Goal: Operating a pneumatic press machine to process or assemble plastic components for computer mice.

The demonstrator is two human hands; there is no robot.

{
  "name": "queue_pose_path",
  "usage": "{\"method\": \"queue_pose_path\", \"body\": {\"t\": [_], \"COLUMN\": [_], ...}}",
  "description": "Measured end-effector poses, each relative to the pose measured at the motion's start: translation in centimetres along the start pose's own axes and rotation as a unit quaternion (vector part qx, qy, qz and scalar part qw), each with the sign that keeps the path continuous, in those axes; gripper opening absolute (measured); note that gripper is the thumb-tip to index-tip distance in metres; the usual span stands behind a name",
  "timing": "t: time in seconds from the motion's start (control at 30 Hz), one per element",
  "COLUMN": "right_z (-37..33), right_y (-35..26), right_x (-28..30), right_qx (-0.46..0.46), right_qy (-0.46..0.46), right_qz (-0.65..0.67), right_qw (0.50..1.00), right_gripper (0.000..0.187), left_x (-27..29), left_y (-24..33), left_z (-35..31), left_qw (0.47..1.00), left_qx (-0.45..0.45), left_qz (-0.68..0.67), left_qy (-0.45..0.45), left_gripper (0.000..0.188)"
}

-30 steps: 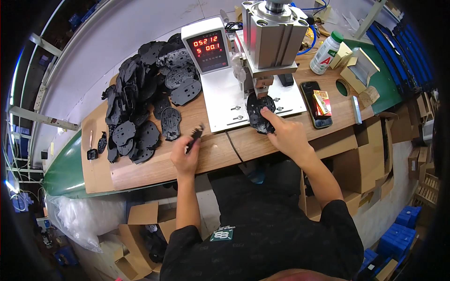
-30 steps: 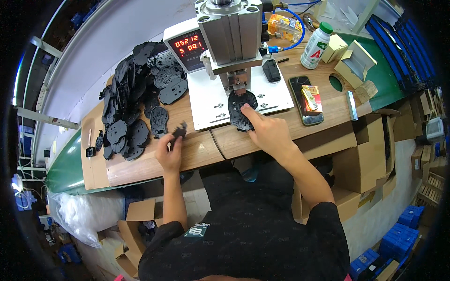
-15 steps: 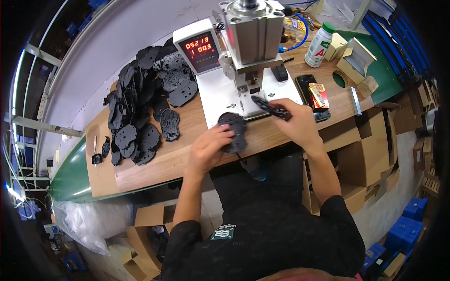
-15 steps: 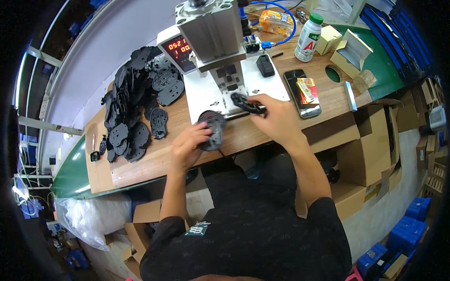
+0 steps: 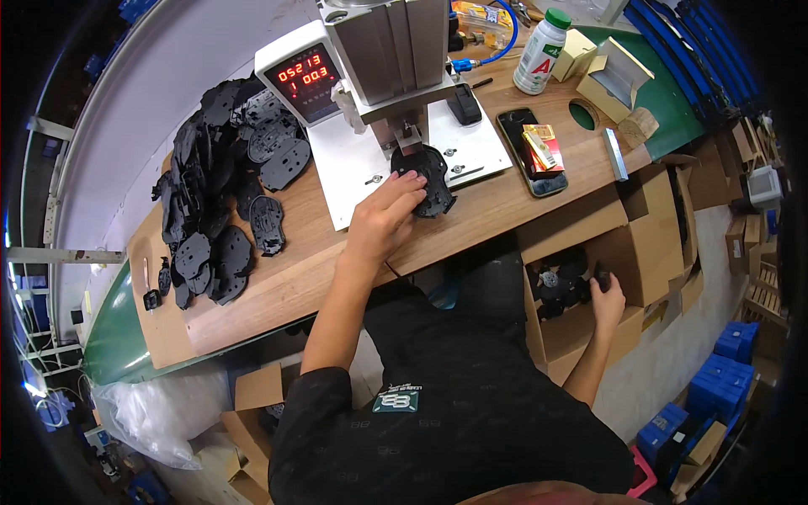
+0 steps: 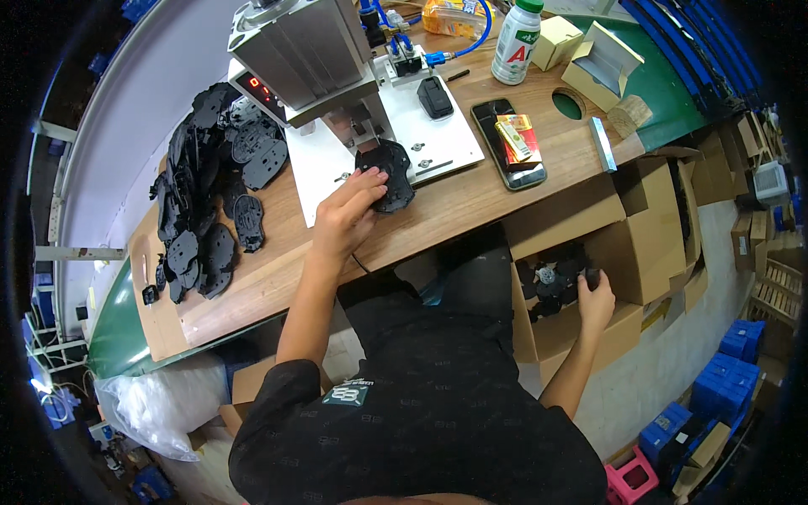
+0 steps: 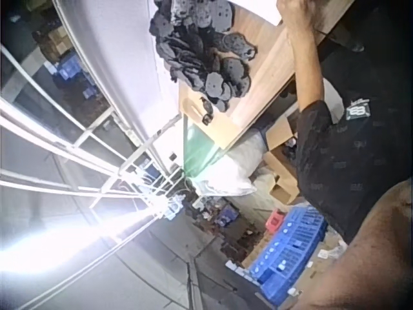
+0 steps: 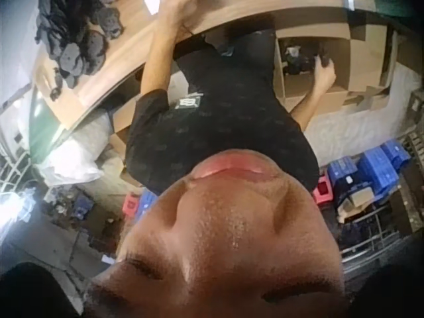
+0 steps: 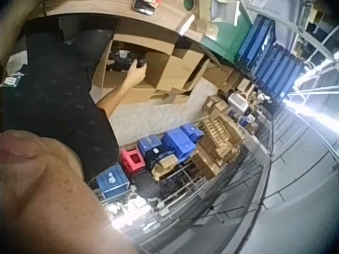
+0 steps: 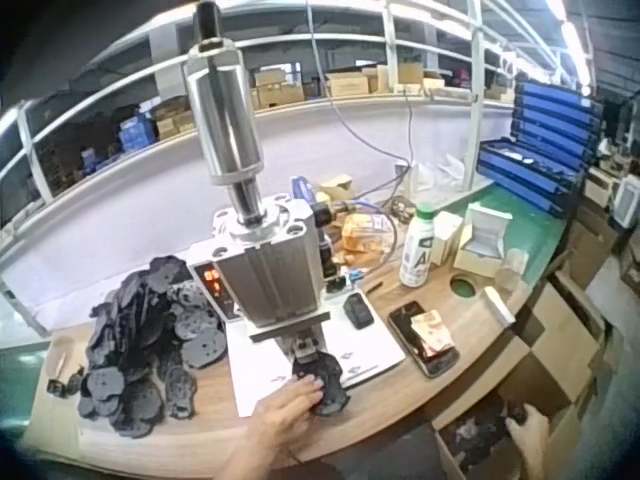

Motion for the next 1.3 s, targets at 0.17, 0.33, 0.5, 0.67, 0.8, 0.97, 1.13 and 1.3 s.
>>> {"method": "queue_pose_path", "body": {"t": [0.17, 0.33, 0.5, 0.67, 0.8, 0.97, 1.13, 1.3], "right_z": [1.0, -4.6, -9.2, -9.1, -8.9, -8.7, -8.6, -8.5], "right_y": [-9.4, -30.6, -39.8, -41.1, -41.3, -41.5, -41.3, -41.5], "right_x": [0.2, 3.5, 4.3, 0.8, 1.2, 0.9, 0.7, 0.9], "right_qx": [0.096, 0.394, 0.636, 0.619, 0.601, 0.595, 0.595, 0.585], "right_qy": [-0.082, -0.189, -0.037, -0.027, -0.047, -0.072, -0.055, -0.061], "right_qz": [0.226, 0.320, 0.242, 0.127, 0.118, 0.109, 0.125, 0.140], "right_qw": [0.966, 0.841, 0.731, 0.775, 0.789, 0.793, 0.792, 0.796], "right_gripper": [0.043, 0.044, 0.056, 0.051, 0.050, 0.051, 0.050, 0.050], "left_x": [-0.6, -0.3, 0.1, 0.6, 7.2, 15.5, 12.0, 10.5], "left_y": [-0.6, -0.6, -0.5, 0.2, -1.3, -5.7, -3.9, -2.1], "left_z": [-0.5, -0.8, -0.6, -0.9, -3.8, -13.4, -17.4, -19.3], "left_qw": [1.000, 0.999, 0.998, 0.999, 0.991, 0.906, 0.900, 0.928], "left_qx": [-0.017, -0.042, -0.034, -0.041, 0.009, 0.197, 0.255, 0.313], "left_qz": [0.006, 0.022, 0.035, 0.030, 0.108, 0.342, 0.351, 0.196], "left_qy": [-0.011, 0.011, 0.030, 0.007, 0.083, 0.153, 0.046, 0.056], "left_gripper": [0.035, 0.036, 0.035, 0.035, 0.038, 0.038, 0.045, 0.045]}}
Point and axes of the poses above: each hand's wrist, its own z-axis towards the middle knuckle, its own x-axis out of the back of the hand, y = z × x, the point moved 9 cm from there along z, towards the middle knuckle, and after that the axes turned 5 degrees about -z, right-handed, at the moved point
